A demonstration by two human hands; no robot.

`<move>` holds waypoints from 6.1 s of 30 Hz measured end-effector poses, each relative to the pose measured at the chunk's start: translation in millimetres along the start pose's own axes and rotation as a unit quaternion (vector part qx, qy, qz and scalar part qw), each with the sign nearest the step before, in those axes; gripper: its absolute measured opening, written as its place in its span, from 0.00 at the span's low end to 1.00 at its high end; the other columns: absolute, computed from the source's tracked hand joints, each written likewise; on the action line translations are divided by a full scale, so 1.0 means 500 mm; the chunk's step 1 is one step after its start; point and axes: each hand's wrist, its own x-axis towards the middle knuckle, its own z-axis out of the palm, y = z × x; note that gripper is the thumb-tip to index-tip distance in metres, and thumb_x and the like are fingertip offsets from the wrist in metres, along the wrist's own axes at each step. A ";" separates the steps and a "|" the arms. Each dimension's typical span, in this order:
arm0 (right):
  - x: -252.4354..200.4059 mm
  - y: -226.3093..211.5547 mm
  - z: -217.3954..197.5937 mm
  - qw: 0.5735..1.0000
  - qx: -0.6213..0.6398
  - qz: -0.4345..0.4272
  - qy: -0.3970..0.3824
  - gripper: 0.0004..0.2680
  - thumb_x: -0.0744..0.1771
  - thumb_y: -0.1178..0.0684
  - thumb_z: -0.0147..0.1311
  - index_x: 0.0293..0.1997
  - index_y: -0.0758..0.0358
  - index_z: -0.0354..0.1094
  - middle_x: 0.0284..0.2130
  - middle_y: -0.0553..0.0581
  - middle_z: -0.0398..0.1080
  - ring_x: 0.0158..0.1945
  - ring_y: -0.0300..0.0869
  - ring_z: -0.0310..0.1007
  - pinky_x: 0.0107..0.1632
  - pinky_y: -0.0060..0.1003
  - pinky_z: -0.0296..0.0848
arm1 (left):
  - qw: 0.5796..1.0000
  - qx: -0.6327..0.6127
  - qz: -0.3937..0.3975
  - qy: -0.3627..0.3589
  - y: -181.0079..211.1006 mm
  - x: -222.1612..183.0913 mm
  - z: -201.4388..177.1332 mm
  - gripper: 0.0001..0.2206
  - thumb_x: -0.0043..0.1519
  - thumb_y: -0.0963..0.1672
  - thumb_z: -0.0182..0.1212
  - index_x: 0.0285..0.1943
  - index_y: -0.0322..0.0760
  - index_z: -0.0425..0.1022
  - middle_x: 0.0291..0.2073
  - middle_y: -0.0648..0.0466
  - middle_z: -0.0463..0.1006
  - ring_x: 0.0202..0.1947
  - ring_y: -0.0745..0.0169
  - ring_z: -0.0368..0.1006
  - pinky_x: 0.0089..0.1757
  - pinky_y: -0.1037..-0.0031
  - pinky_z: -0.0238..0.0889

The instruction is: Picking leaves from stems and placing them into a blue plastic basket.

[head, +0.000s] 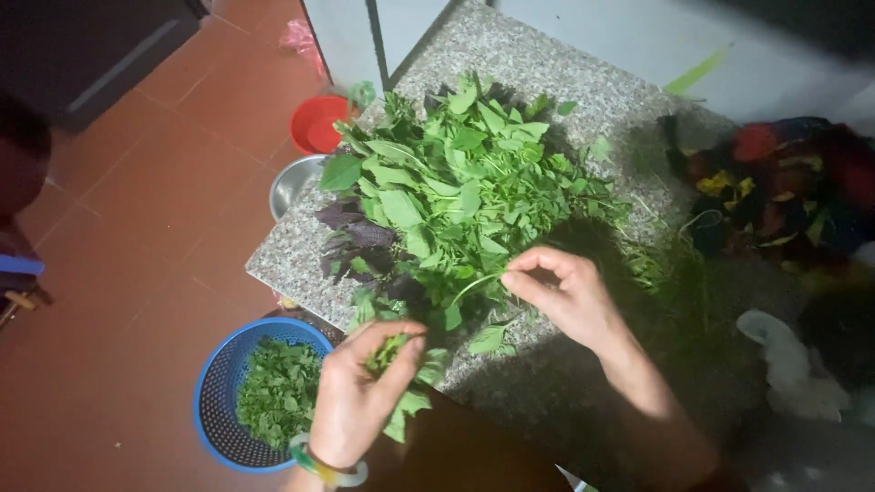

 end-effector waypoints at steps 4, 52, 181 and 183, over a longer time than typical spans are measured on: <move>-0.022 -0.018 0.006 0.997 0.050 -0.051 -0.015 0.04 0.68 0.51 0.58 0.39 0.55 0.77 0.26 0.47 0.76 0.23 0.31 0.66 0.26 0.25 0.65 | 0.995 0.066 0.074 -0.001 0.027 0.026 0.031 0.16 0.68 0.47 0.55 0.60 0.37 0.78 0.36 0.55 0.86 0.23 0.74 0.77 0.26 0.82 0.78; -0.079 0.033 0.028 0.953 -0.214 -0.215 -0.002 0.06 0.67 0.48 0.59 0.44 0.55 0.77 0.39 0.52 0.73 0.42 0.41 0.70 0.41 0.37 0.73 | 0.956 0.265 0.110 -0.059 -0.050 0.014 0.054 0.08 0.69 0.41 0.58 0.46 0.35 0.84 0.35 0.47 0.87 0.33 0.50 0.86 0.30 0.68 0.86; 0.063 -0.189 0.057 0.971 0.141 -0.064 -0.180 0.03 0.69 0.59 0.55 0.40 0.61 0.76 0.26 0.53 0.79 0.24 0.34 0.76 0.26 0.24 0.78 | 0.997 -0.073 -0.026 -0.003 0.014 0.058 -0.030 0.14 0.65 0.54 0.57 0.50 0.47 0.76 0.37 0.62 0.78 0.36 0.71 0.75 0.45 0.74 0.75; 0.055 -0.193 0.047 0.979 0.120 -0.040 -0.160 0.03 0.68 0.58 0.56 0.40 0.61 0.76 0.26 0.52 0.80 0.24 0.34 0.77 0.26 0.25 0.79 | 0.999 -0.040 -0.012 -0.007 0.039 0.058 -0.008 0.12 0.65 0.50 0.59 0.49 0.43 0.79 0.36 0.60 0.82 0.30 0.72 0.75 0.37 0.78 0.74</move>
